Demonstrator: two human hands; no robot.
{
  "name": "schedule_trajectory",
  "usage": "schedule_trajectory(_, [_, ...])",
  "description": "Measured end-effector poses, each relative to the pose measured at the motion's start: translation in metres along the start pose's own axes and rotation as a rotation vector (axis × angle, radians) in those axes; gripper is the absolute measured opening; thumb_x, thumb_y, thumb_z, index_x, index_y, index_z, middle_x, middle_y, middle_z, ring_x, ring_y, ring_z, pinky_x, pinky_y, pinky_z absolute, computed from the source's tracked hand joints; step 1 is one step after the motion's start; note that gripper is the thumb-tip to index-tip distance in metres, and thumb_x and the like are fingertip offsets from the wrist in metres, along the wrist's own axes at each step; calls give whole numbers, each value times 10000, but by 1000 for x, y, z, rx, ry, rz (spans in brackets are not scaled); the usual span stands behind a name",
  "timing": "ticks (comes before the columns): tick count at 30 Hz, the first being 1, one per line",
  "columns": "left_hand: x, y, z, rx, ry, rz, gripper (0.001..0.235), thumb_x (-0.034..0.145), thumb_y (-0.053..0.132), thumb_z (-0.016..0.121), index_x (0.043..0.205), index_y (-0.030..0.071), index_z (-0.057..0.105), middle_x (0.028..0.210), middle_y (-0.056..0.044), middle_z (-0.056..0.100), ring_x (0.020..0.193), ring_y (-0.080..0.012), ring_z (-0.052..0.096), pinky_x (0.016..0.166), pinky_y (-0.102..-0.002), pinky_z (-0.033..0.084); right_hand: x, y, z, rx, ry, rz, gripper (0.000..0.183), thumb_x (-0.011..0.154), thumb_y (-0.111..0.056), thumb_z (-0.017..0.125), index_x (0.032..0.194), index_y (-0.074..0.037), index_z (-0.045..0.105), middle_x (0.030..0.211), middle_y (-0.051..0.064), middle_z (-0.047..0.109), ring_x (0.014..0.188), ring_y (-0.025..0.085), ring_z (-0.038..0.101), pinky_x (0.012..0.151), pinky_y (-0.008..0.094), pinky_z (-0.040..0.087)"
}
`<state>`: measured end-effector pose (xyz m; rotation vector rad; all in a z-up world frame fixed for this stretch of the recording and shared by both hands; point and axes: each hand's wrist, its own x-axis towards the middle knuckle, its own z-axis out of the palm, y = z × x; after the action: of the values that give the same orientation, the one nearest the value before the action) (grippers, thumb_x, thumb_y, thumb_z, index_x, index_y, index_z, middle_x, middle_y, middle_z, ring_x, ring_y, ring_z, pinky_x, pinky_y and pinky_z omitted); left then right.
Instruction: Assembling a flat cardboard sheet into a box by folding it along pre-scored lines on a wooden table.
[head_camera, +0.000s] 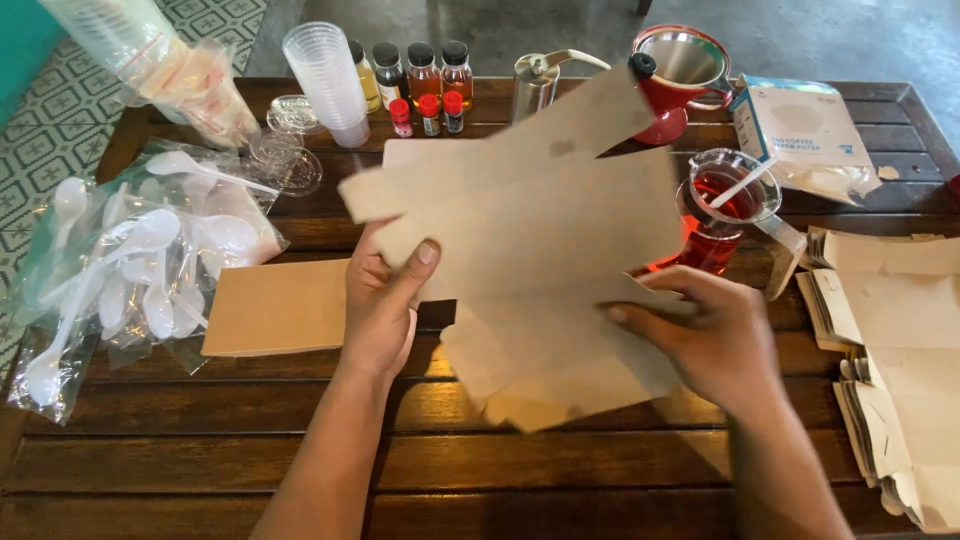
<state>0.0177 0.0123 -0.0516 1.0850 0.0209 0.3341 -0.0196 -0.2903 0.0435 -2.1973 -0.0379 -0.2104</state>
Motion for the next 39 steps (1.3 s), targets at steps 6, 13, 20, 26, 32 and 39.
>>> schedule_trajectory(6, [-14, 58, 42, 132, -52, -312, 619, 897, 317, 645, 1460, 108, 497, 1204, -76, 604, 1035, -157, 639, 784, -333, 646, -90, -30, -57, -353, 139, -564, 118, 854, -151, 704, 890, -49, 750, 866, 157, 692, 655, 249, 568, 669, 315, 461])
schedule_trajectory(13, [-16, 71, 50, 68, -224, -653, 849, 804, 784, 229, 1289, 160, 542, 978, -86, 645, 744, -182, 624, 548, -358, 504, -133, -13, -17, -529, 8, -790, 341, 1023, -233, 431, 1179, -184, 730, 1238, 53, 722, 1157, 278, 713, 956, 391, 516])
schedule_trajectory(20, [-28, 74, 59, 850, -355, -248, 786, 807, 613, 567, 1426, 130, 518, 1323, -56, 659, 1194, -184, 627, 1072, -381, 443, -142, 41, -3, -397, -308, -568, 639, 777, -489, 829, 1302, -155, 681, 1412, 80, 648, 1324, 265, 589, 1020, 442, 459])
schedule_trajectory(26, [-60, 52, 77, 1100, -888, 340, 461, 905, 408, 714, 1256, 112, 679, 1289, -116, 684, 1219, -289, 588, 1065, -458, 414, -115, 35, 26, -544, -256, -553, 710, 992, -421, 606, 1570, -141, 304, 1659, 165, 228, 1556, 328, 169, 1264, 458, 150])
schedule_trajectory(32, [-118, 10, 60, 1461, -1172, 398, 683, 1025, 419, 461, 1605, 114, 266, 1663, -148, 241, 1542, -308, 155, 1251, -482, 51, -118, 44, 32, -626, -324, -581, 723, 1027, -510, 472, 1594, -87, 322, 1678, 205, 230, 1577, 345, 152, 1283, 456, 89])
schedule_trajectory(39, [-144, 26, 17, 1751, -913, 671, 837, 1031, 738, 307, 1639, 171, 218, 1714, -122, 130, 1607, -244, 56, 1303, -411, 13, -123, 60, 11, -634, -367, -518, 884, 964, -645, 465, 1629, -112, 229, 1700, 161, 146, 1581, 277, 116, 1269, 414, 59])
